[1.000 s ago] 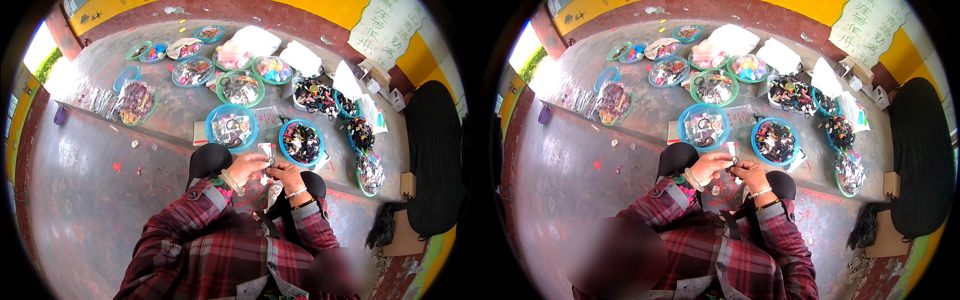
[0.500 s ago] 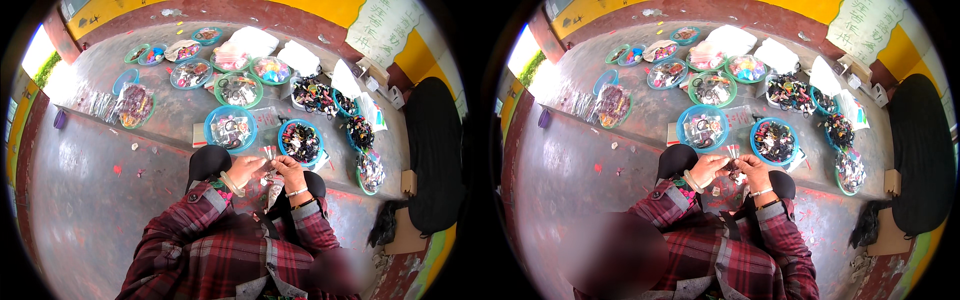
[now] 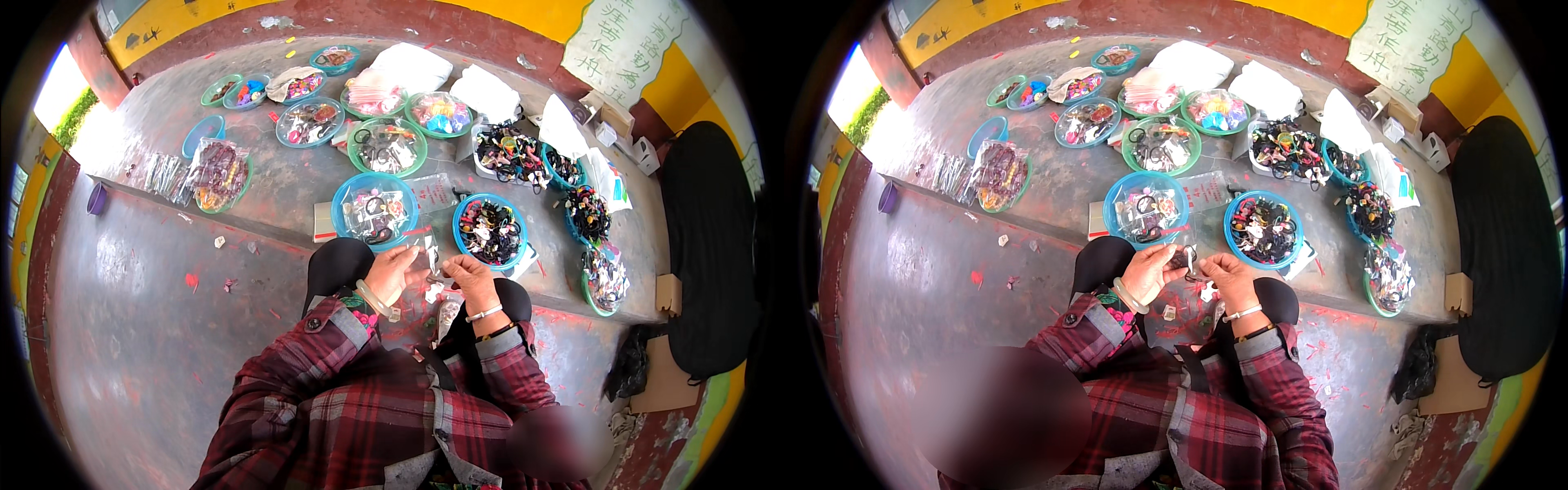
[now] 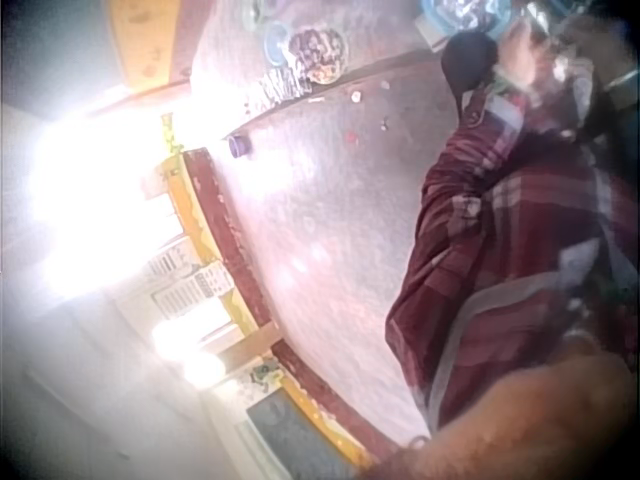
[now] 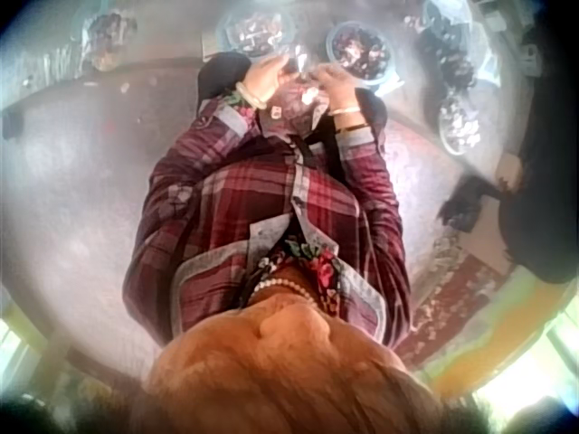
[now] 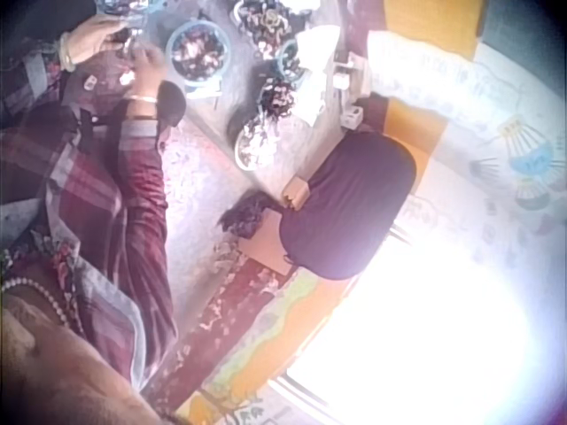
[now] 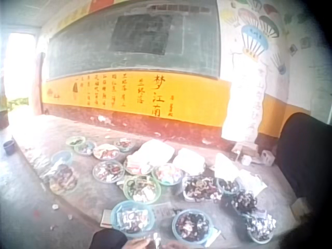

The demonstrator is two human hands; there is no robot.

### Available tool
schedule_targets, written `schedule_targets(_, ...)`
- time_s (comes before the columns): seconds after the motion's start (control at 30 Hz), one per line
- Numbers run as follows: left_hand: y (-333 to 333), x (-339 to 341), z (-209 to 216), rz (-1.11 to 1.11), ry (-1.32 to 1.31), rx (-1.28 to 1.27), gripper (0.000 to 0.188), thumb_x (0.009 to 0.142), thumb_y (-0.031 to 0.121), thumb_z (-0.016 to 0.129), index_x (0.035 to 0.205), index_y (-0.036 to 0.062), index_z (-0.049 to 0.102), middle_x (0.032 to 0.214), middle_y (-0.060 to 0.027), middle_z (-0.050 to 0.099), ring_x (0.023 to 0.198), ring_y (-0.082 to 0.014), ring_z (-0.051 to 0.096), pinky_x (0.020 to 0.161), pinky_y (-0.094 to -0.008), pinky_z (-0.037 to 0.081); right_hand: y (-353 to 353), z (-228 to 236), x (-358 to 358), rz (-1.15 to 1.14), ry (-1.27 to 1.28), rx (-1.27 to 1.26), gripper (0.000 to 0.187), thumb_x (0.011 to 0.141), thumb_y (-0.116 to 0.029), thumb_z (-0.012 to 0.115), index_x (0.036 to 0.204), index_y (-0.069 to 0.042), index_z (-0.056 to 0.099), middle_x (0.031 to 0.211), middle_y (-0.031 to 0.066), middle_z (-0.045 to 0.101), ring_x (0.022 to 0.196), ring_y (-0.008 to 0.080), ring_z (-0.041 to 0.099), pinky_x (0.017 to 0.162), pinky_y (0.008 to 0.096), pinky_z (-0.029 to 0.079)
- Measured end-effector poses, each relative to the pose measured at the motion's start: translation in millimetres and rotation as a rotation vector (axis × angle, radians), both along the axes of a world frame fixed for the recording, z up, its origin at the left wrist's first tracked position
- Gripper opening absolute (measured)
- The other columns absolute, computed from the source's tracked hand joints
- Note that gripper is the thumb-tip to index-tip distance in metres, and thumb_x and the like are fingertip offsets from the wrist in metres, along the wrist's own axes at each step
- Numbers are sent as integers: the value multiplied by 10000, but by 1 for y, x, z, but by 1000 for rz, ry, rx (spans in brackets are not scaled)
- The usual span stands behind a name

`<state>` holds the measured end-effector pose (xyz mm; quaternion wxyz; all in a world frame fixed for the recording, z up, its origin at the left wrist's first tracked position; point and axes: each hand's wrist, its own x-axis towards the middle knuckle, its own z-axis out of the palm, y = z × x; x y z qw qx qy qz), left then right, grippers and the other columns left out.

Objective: The person sits on the floor and repeatedly picks small hair accessories from blue bowls, places them into clear plastic bags, and sets the filled bags aside. The person handles the items one at a time, occasionally adjusting the bags and reaching for more accessories from the bowls.

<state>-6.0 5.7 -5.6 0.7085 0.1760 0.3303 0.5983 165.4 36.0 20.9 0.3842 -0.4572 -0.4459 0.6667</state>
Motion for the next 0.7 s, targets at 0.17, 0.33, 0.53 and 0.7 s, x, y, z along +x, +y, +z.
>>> schedule_targets(0.17, -1, 1, 10, -64, 56, -9, 208, 880, 129, 532, 1033, -5, 575, 959, -87, 609, 845, -161, 603, 722, -302, 533, -3, -7, -5, 35, -99, 158, 41, 787, -13, 621, 778, 20, 600, 714, 33, 608, 625, 70, 534, 561, 186, 417)
schedule_targets(0.33, -3, -1, 15, -54, 64, -55, 207, 869, 132, 552, 1024, 0, 586, 936, -74, 618, 807, -136, 606, 635, -246, 528, -2, -13, -3, 56, -54, 117, 14, 793, 2, 601, 780, 3, 597, 709, 9, 587, 618, 53, 497, 552, 184, 385)
schedule_targets(0.53, -1, -4, 12, -43, -38, -57, 170, 863, 135, 562, 964, 3, 599, 905, -67, 624, 773, -111, 600, 603, -205, 507, -2, -11, -2, 76, 66, 50, 30, 799, 0, 587, 785, -27, 588, 705, -17, 562, 615, 42, 468, 548, 179, 357)
schedule_targets(0.7, 0, -6, 10, -32, -65, -88, 142, 856, 121, 571, 947, 15, 593, 909, -69, 626, 778, -111, 602, 598, -186, 503, -1, -16, 0, 106, 121, 11, 35, 803, -2, 578, 793, -35, 583, 724, -20, 565, 629, 42, 476, 561, 176, 356)
